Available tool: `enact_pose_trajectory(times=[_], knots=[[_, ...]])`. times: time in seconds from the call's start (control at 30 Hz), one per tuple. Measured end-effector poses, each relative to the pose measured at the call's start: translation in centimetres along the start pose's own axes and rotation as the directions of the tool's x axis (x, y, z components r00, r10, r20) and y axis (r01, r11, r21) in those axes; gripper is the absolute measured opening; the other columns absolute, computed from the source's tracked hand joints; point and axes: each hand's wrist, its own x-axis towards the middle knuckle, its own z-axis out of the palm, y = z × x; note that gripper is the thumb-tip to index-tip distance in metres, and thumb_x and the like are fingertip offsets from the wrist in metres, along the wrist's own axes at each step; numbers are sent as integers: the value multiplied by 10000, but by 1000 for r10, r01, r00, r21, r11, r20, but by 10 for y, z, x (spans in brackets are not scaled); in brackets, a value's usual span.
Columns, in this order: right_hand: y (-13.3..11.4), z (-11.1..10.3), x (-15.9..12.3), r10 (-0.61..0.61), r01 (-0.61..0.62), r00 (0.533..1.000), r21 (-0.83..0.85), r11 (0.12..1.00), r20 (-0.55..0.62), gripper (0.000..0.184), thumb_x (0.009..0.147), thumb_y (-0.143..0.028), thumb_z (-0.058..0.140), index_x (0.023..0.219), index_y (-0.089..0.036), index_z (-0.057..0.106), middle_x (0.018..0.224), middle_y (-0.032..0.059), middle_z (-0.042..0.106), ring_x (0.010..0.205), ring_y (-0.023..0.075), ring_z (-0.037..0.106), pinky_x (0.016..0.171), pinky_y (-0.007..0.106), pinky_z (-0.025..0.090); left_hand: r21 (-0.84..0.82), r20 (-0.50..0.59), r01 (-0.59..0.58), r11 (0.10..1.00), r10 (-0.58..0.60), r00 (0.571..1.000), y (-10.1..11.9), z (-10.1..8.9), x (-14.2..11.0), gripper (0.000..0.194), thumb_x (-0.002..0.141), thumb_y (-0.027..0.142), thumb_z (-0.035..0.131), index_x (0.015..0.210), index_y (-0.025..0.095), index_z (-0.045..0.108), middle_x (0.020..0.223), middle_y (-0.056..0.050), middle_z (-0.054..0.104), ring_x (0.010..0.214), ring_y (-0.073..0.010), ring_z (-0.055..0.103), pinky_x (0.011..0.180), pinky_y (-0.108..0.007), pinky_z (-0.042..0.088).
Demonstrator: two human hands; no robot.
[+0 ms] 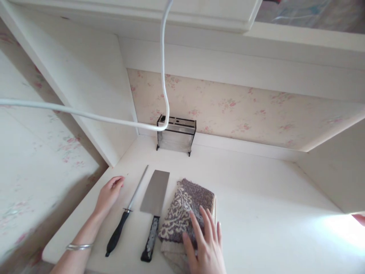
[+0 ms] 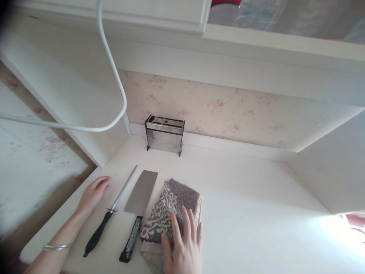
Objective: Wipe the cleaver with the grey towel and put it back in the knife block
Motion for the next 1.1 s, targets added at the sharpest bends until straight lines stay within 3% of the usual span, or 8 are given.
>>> enact_pose_trajectory(times=[0.17,0.4,0.77,1.1], knots=[[-11,20,23,-104,124,974,-91,988,199,530,926,-503,437,1438,-368,406,1503,40,381,1356,444,340,997,757,307,-81,12,12,997,-11,1000,-1,-3,-3,451,763,596,564,986,215,654,746,-7,637,613,-166,534,536,-258,405],[-18,12,44,-154,178,934,-48,983,322,530,944,-511,389,1460,-396,345,1541,0,301,1404,408,260,1058,736,237,-199,48,31,980,-22,999,2,-6,-1,453,748,587,597,984,204,651,698,24,595,558,-128,476,482,-233,363],[-46,20,53,-122,120,922,29,992,366,530,943,-537,379,1457,-413,335,1558,-34,262,1438,364,185,1107,707,98,-282,81,53,958,-31,996,4,-8,-3,433,742,562,639,979,199,648,695,24,581,545,-106,439,470,-216,341],[-52,16,60,-157,139,933,79,987,324,511,937,-547,398,1424,-393,408,1529,-2,344,1419,370,241,1098,708,126,-240,61,30,970,-16,998,2,-6,-2,482,732,595,632,984,185,656,702,11,602,537,-120,476,477,-233,371]])
